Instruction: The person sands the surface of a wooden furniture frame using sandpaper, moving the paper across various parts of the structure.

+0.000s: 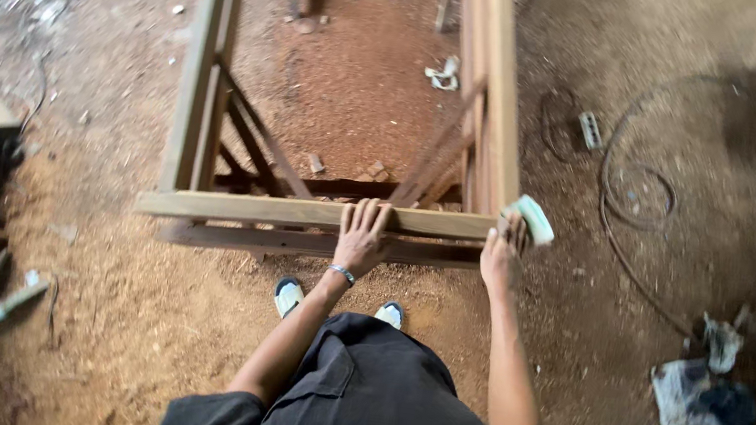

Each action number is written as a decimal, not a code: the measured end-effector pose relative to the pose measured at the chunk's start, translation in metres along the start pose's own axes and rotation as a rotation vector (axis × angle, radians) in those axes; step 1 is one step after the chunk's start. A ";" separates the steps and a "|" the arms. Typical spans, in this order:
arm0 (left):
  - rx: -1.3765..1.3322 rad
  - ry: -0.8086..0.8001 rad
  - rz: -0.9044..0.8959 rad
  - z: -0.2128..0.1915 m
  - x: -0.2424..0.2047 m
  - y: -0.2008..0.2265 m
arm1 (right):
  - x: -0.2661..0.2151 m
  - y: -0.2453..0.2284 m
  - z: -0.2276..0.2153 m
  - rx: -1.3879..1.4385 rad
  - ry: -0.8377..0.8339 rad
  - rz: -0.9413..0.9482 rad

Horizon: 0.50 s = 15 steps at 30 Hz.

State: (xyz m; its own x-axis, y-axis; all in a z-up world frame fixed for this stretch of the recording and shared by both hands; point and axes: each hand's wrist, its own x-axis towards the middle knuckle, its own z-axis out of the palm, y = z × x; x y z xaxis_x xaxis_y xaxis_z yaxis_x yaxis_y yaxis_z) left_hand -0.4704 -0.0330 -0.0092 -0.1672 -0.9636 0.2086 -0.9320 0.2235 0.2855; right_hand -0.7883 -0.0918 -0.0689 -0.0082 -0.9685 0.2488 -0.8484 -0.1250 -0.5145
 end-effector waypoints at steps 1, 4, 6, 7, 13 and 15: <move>-0.013 -0.018 0.006 -0.002 0.000 -0.002 | -0.001 -0.009 0.000 0.053 0.009 0.030; -0.084 -0.007 0.023 -0.008 -0.011 -0.007 | -0.009 -0.040 0.007 0.059 0.079 0.008; -0.126 -0.001 0.055 -0.012 -0.024 -0.009 | -0.006 -0.055 0.005 -0.126 0.039 0.023; -0.142 -0.017 0.080 -0.014 -0.032 -0.011 | -0.004 -0.063 0.006 -0.219 0.022 0.034; -0.201 0.029 0.209 -0.028 -0.036 -0.049 | 0.012 -0.137 0.048 -0.144 0.053 -0.088; -0.226 0.073 0.191 -0.034 -0.030 -0.060 | -0.001 -0.171 0.074 -0.196 0.014 -0.210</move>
State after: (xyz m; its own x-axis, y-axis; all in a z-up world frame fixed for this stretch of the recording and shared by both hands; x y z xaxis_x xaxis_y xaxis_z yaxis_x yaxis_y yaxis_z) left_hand -0.3989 -0.0130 -0.0011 -0.3012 -0.8899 0.3424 -0.7895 0.4342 0.4338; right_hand -0.6036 -0.0854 -0.0419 0.1722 -0.9224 0.3456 -0.9183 -0.2773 -0.2825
